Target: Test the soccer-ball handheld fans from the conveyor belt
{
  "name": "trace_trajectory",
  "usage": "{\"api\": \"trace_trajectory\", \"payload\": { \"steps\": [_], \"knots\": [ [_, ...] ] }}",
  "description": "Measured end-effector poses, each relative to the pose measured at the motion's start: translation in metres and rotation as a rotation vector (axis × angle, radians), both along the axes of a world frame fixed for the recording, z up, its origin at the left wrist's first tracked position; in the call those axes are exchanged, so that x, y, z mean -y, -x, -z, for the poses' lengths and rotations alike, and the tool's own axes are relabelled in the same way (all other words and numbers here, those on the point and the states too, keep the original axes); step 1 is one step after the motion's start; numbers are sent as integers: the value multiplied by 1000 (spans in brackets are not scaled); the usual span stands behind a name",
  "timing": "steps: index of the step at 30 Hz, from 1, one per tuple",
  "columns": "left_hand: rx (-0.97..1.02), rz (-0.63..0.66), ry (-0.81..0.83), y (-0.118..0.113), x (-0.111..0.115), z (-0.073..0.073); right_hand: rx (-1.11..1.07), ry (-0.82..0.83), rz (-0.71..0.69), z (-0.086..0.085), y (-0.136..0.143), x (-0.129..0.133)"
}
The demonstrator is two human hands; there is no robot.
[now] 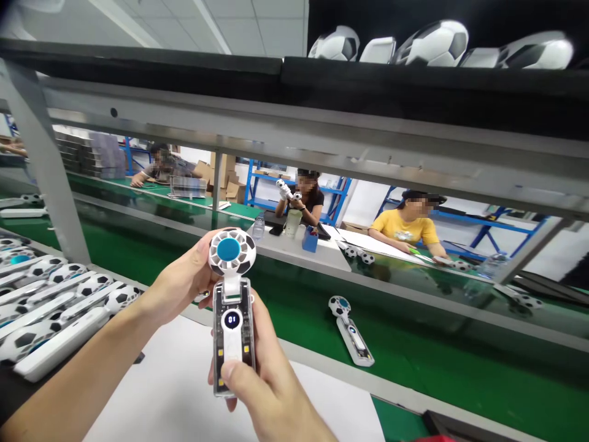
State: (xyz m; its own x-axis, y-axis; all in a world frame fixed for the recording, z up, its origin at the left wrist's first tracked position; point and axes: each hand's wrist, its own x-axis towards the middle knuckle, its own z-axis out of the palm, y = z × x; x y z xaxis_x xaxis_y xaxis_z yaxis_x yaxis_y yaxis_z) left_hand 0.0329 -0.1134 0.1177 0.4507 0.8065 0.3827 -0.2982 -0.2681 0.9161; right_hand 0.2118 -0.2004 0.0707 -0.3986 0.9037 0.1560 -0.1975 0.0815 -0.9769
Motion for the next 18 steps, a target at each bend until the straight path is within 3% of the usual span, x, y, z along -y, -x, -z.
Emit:
{"api": "trace_trajectory", "payload": {
  "steps": [6,15,18],
  "knots": [
    [-34,-14,-5,-1,-1,1,-15,-22,65,-5,6,-4],
    [-62,-17,-3,-2,-3,2,-38,-33,53,-4,3,-8],
    [-175,-104,19,-2,-11,3,-67,-39,65,-4,2,-11]
  ]
}}
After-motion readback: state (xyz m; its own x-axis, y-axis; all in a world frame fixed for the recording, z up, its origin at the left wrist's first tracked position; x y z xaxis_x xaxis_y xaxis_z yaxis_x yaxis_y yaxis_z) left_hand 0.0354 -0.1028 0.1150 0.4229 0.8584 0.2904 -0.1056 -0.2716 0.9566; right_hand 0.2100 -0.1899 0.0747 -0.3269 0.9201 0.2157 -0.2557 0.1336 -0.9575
